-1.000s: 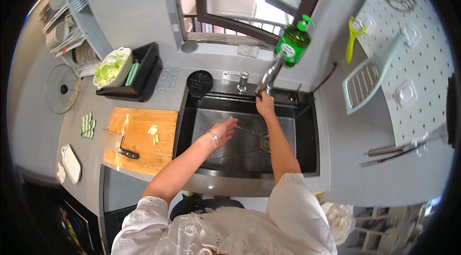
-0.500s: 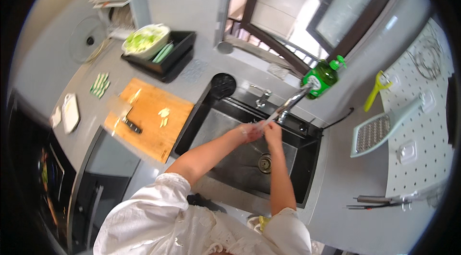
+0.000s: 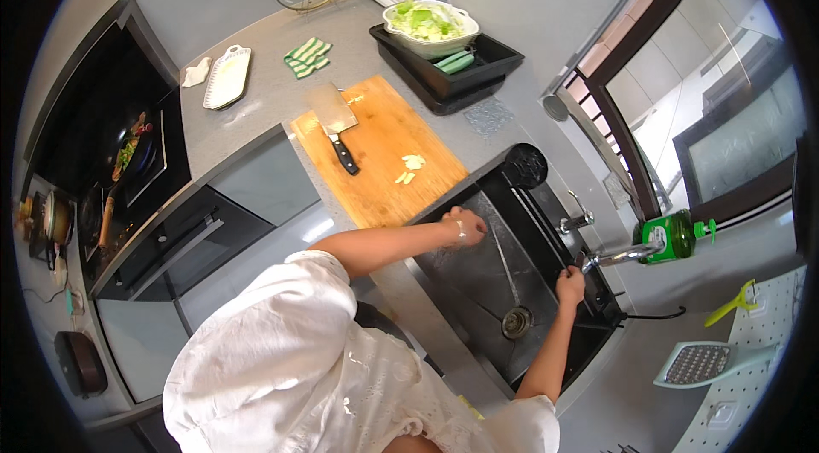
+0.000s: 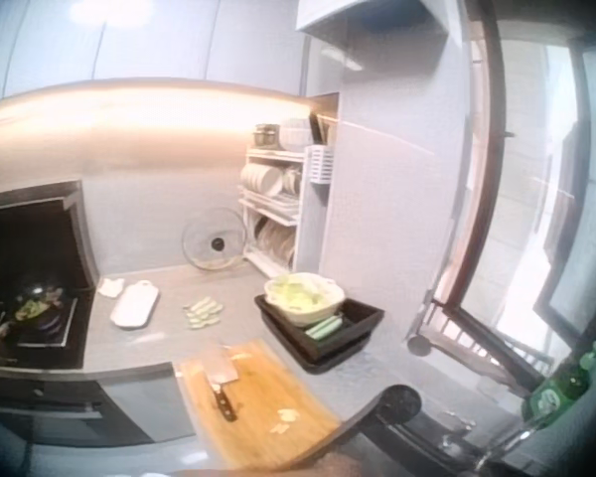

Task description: The person fries a fish in a pan using a spatula, washes a cloth and a plate in the sink, then chops vegetables on a wooden cutting board with a knife and adds them to the pan before peeling and mincing garlic.

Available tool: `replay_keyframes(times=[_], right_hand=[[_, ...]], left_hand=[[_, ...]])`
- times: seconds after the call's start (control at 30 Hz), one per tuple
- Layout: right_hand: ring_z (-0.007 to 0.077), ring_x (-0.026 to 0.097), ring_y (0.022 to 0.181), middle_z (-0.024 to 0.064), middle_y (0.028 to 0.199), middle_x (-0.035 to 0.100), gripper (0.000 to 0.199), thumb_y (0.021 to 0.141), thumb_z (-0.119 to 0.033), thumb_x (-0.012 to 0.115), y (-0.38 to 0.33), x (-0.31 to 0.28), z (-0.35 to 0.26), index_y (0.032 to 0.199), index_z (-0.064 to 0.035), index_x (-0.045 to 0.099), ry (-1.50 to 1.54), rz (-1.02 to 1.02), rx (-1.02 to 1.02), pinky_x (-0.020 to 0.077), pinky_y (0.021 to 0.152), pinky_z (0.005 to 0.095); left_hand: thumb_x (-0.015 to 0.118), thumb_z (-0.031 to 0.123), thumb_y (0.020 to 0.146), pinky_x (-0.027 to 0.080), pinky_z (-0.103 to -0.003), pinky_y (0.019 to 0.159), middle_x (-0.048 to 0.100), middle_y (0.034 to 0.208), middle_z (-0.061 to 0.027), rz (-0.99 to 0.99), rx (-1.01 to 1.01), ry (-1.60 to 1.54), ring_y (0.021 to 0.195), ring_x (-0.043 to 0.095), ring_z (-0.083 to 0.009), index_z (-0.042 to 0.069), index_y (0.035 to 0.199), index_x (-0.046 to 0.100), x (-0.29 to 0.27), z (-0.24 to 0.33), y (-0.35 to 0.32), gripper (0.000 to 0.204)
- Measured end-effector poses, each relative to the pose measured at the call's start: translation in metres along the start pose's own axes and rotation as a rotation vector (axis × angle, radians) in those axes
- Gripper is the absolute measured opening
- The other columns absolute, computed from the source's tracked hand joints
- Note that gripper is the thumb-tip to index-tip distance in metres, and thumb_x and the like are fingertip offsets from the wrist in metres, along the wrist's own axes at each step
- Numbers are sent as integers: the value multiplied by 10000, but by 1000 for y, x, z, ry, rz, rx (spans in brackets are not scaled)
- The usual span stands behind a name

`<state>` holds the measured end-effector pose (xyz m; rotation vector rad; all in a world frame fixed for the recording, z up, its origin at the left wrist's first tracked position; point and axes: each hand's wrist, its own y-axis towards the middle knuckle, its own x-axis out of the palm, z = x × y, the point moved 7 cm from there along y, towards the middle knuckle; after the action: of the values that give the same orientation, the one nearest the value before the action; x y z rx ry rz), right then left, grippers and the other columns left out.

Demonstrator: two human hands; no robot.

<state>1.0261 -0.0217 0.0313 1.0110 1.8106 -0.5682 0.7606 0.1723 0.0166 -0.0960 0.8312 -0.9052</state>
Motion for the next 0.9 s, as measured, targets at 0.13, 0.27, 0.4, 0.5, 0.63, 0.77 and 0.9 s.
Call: replay_keyframes(times=[0.13, 0.27, 0.4, 0.5, 0.63, 0.77, 0.9], right_hand=[[297, 564, 874, 139, 915, 594, 157, 772, -92, 559, -57, 29, -128, 909, -33, 607, 196, -56, -484, 448, 760, 344], [325, 562, 844, 166, 885, 591, 144, 767, -77, 541, -114, 81, -310, 881, -7, 596, 413, -233, -675, 447, 749, 358], [322, 491, 883, 137, 900, 531, 267, 735, -70, 545, -170, 170, -452, 1000, -43, 552, 508, -408, -896, 415, 753, 396], [314, 450, 988, 137, 1008, 472, 396, 753, -52, 506, -184, 212, -510, 1147, -64, 464, 116, -463, -841, 398, 802, 392], [314, 468, 975, 159, 1025, 475, 517, 739, -13, 450, -171, 218, -533, 1243, -92, 365, -40, -571, -693, 403, 803, 377], [331, 516, 976, 211, 1063, 513, 497, 728, -59, 498, -145, 170, -502, 1217, -65, 407, 340, -605, -496, 422, 808, 361], [208, 576, 867, 179, 949, 586, 409, 745, -60, 530, -149, 109, -417, 1151, -40, 484, 515, -415, -248, 443, 746, 294]], left_hand=[[590, 274, 732, 333, -377, 932, 513, 1165, -112, 106, 265, 54, 1128, 400, -279, 193, 957, 644, -68, -52, -18, 245], [611, 191, 722, 350, -369, 899, 534, 1108, -149, 377, 385, 43, 1063, 451, -295, 148, 928, 645, -163, -114, -56, 214], [608, 98, 702, 341, -369, 908, 544, 1089, -136, 549, 335, -85, 1039, 461, -293, 131, 892, 648, -265, -172, -82, 198], [606, 82, 692, 338, -368, 904, 549, 1091, -113, 709, 271, -5, 1010, 459, -284, 128, 885, 642, -324, -237, -90, 202], [600, 54, 686, 403, -324, 781, 557, 945, -91, 773, 53, -38, 935, 476, -260, 103, 879, 606, -354, -285, -88, 199], [583, 33, 694, 438, -310, 665, 530, 830, -89, 699, 138, -121, 820, 509, -250, 69, 834, 573, -332, -281, -52, 145], [591, 73, 716, 446, -352, 751, 555, 958, -106, 307, 446, -112, 910, 527, -247, 51, 911, 574, -251, -203, 4, 196]])
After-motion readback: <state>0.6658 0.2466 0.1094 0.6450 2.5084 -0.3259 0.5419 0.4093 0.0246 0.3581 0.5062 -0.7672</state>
